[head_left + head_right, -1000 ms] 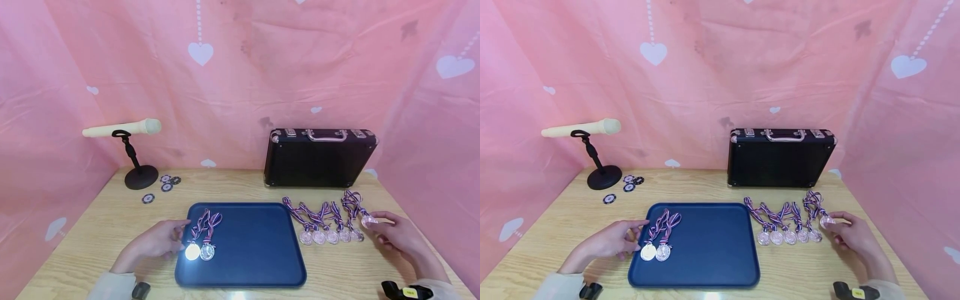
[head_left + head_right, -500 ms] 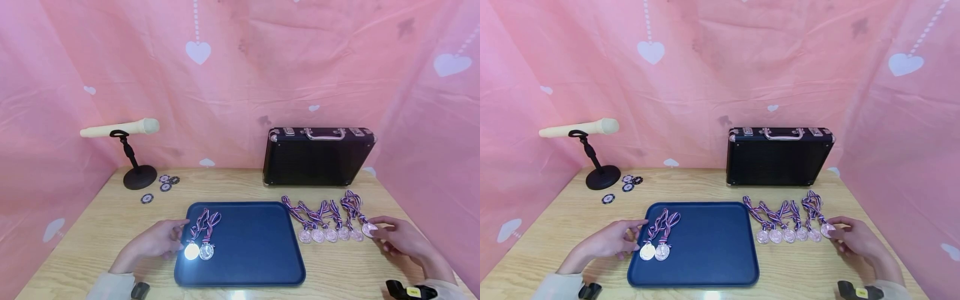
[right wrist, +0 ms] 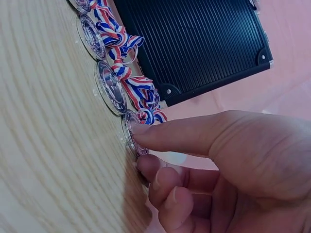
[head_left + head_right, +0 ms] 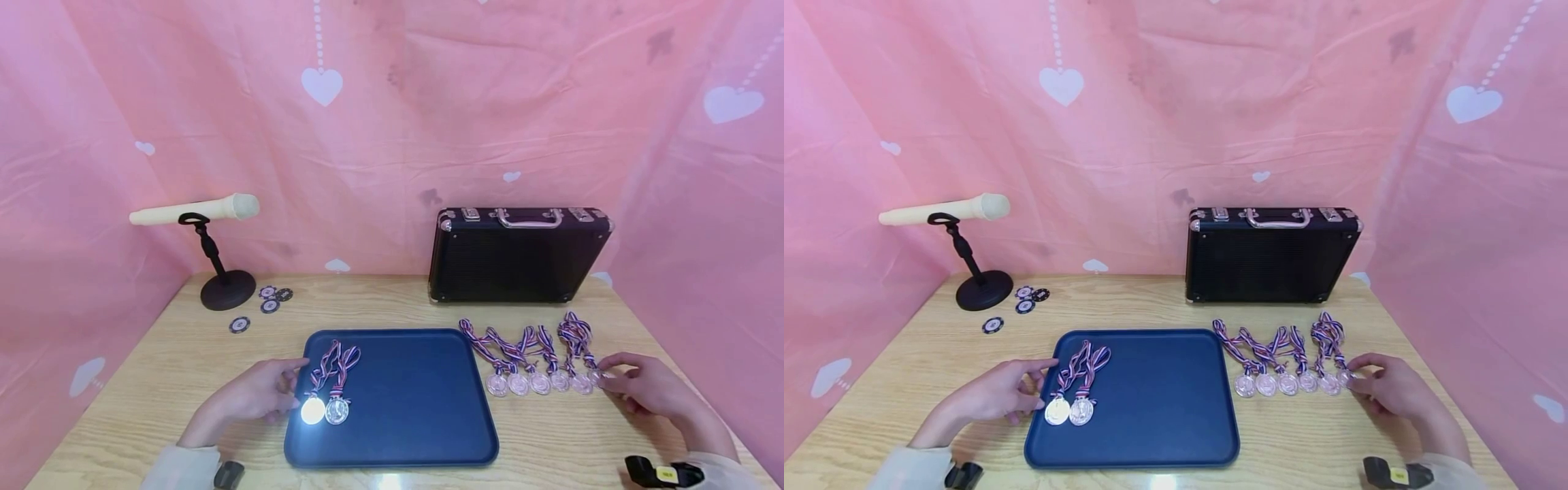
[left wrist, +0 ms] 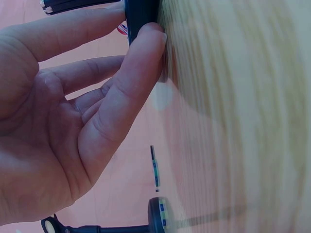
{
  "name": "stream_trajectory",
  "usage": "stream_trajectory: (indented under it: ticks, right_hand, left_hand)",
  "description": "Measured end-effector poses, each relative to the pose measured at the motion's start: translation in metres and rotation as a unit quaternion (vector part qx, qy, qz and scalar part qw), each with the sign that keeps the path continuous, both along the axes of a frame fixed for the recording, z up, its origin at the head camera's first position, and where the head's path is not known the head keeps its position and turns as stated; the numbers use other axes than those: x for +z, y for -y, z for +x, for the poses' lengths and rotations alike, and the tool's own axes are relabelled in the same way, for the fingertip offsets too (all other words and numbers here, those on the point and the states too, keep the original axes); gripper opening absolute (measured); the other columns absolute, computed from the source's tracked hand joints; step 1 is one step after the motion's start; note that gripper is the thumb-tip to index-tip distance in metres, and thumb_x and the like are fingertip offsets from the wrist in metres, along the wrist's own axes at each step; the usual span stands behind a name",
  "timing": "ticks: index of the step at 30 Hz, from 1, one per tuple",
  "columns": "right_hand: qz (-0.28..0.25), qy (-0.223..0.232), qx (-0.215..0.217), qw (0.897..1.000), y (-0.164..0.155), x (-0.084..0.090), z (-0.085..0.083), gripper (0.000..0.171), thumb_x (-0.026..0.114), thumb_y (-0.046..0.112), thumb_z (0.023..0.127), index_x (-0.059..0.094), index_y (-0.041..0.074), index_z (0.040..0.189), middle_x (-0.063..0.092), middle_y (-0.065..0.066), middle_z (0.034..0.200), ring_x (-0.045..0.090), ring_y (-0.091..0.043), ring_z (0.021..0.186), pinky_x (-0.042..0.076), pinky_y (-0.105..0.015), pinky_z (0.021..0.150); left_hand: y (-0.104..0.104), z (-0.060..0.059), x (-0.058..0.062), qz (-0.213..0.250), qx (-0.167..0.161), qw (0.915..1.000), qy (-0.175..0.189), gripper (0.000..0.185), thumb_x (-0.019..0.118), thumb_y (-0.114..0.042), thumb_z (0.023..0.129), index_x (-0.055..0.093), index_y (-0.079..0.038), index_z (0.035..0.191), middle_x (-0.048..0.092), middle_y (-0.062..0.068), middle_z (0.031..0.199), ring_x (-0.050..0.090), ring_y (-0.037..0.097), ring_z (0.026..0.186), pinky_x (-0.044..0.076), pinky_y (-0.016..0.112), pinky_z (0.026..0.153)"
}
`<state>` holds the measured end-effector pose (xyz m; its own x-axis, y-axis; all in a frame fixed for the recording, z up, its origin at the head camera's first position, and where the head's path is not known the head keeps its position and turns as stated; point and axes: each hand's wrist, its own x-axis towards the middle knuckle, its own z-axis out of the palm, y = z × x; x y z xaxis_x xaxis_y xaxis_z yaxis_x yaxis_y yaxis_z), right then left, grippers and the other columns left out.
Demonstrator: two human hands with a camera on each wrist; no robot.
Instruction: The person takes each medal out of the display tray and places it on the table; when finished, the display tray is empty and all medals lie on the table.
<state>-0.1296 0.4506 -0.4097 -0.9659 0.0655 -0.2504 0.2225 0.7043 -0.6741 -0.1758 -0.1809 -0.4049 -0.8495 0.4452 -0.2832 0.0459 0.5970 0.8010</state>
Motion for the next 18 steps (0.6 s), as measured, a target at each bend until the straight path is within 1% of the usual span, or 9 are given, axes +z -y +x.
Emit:
stream_trajectory:
  ticks: [4,9,12,14,16,18]
  right_hand:
    - [0.009,-0.015,0.001,1.0,0.001,0.002,-0.001,0.044,0.068,0.016,0.101,0.055,-0.013,0.131,0.056,-0.001,0.066,0.055,-0.012,0.053,0.048,-0.027,0.048]
    - [0.025,-0.062,0.017,0.998,0.013,0.011,-0.003,0.041,0.068,0.014,0.101,0.056,-0.012,0.131,0.058,-0.002,0.065,0.049,-0.01,0.047,0.047,-0.029,0.044]
    - [0.043,-0.092,0.03,0.994,0.03,0.02,-0.005,0.038,0.069,0.013,0.1,0.06,-0.01,0.128,0.06,-0.003,0.067,0.05,-0.01,0.047,0.048,-0.029,0.044]
    - [0.055,-0.109,0.036,0.992,0.047,0.027,-0.008,0.036,0.071,0.013,0.099,0.062,-0.008,0.127,0.06,-0.004,0.069,0.052,-0.01,0.048,0.049,-0.029,0.045]
    - [0.05,-0.119,0.044,0.991,0.067,0.033,-0.011,0.035,0.073,0.013,0.098,0.064,-0.006,0.126,0.061,-0.005,0.072,0.054,-0.011,0.048,0.051,-0.03,0.045]
    - [0.032,-0.125,0.055,0.99,0.091,0.038,-0.015,0.035,0.075,0.013,0.097,0.066,-0.006,0.125,0.063,-0.008,0.075,0.056,-0.012,0.049,0.053,-0.031,0.045]
  left_hand:
    - [0.001,0.0,0.0,0.005,-0.001,1.0,0.002,0.078,0.073,0.007,0.086,0.04,0.008,0.157,0.056,0.01,0.101,0.057,0.019,0.058,0.05,0.025,0.048]
    - [0.003,0.003,0.0,-0.003,0.005,1.0,-0.006,0.078,0.074,0.006,0.087,0.042,0.006,0.157,0.057,0.009,0.101,0.058,0.019,0.058,0.051,0.026,0.049]
    - [0.002,0.003,0.001,-0.011,0.012,0.9998,-0.006,0.077,0.075,0.006,0.087,0.044,0.003,0.157,0.057,0.009,0.101,0.059,0.02,0.059,0.051,0.027,0.05]
    - [0.001,0.003,0.001,-0.018,0.012,0.9997,-0.007,0.076,0.074,0.006,0.087,0.044,0.002,0.158,0.058,0.009,0.1,0.059,0.02,0.058,0.052,0.027,0.05]
    - [0.001,0.001,0.001,-0.02,0.011,0.9997,-0.008,0.077,0.075,0.006,0.088,0.044,0.002,0.158,0.058,0.008,0.101,0.059,0.02,0.058,0.052,0.028,0.051]
    - [0.0,0.001,0.002,-0.025,0.008,0.9996,-0.012,0.077,0.074,0.006,0.088,0.043,0.002,0.158,0.059,0.008,0.1,0.06,0.02,0.057,0.052,0.029,0.051]
